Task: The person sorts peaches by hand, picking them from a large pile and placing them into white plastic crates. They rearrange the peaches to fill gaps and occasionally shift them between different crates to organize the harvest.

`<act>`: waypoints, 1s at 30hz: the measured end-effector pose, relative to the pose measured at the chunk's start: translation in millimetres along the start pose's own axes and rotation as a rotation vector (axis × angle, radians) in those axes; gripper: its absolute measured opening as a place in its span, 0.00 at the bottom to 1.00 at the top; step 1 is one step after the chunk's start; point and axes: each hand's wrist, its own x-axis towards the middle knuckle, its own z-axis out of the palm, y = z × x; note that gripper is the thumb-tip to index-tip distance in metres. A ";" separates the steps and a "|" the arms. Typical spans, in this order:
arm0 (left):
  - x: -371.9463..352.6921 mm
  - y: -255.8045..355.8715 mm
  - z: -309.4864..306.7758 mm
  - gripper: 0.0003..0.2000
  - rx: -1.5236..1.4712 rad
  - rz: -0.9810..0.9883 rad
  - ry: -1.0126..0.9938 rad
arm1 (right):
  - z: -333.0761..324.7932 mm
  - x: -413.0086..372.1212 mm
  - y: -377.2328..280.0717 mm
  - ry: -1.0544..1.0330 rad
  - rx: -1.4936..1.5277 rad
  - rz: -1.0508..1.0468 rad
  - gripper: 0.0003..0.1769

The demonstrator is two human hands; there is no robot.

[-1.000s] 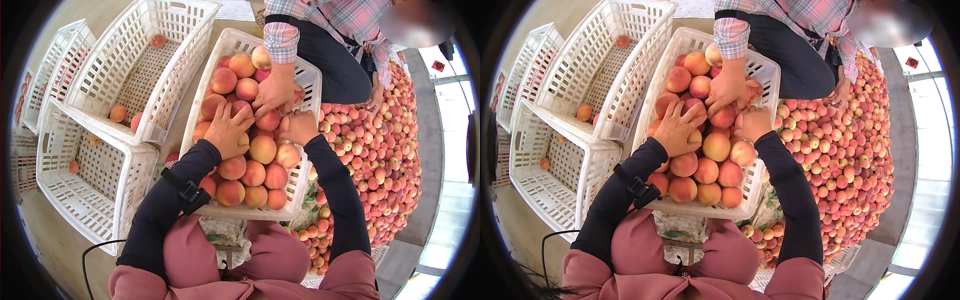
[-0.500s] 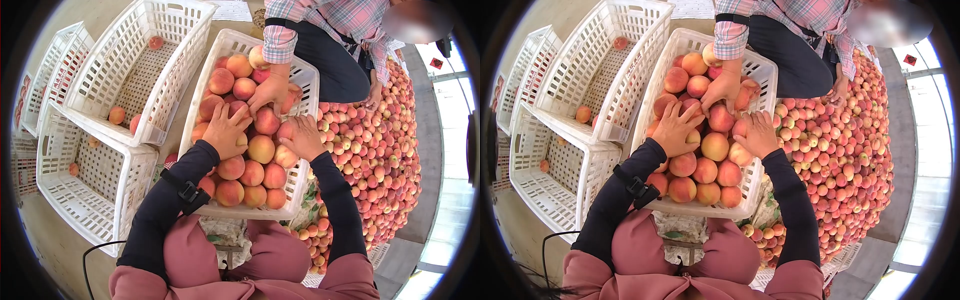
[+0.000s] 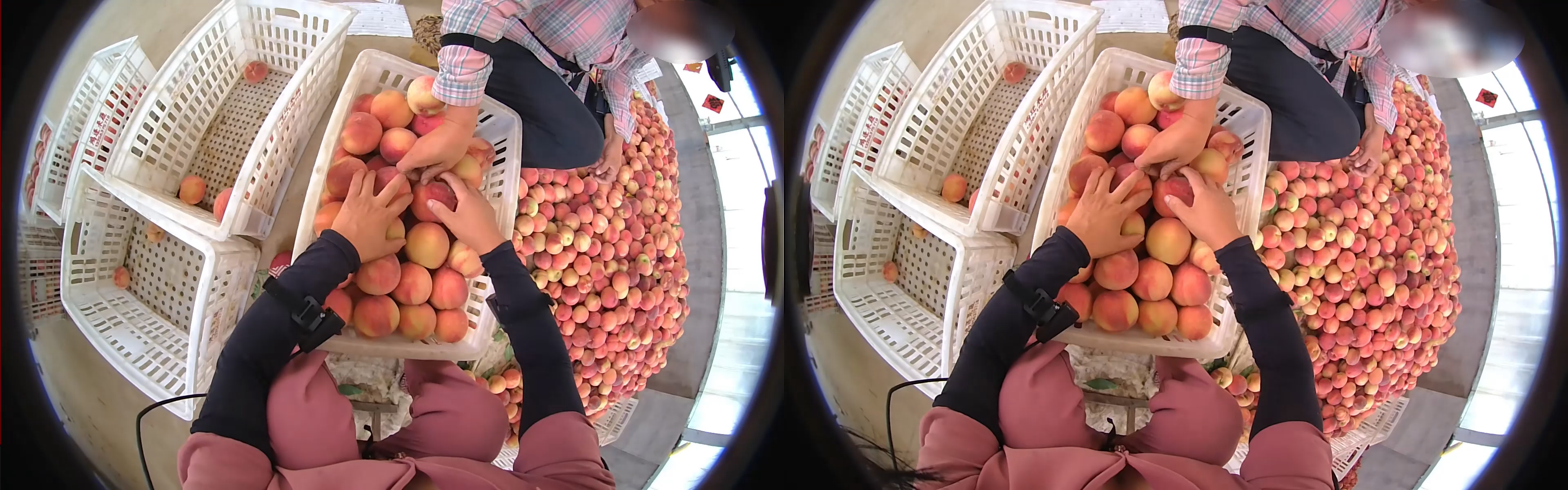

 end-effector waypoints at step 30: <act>20.6 -27.8 -10.6 0.26 -0.071 0.052 -0.037 | 51.4 -3.2 1.5 0.121 -0.204 -0.050 0.45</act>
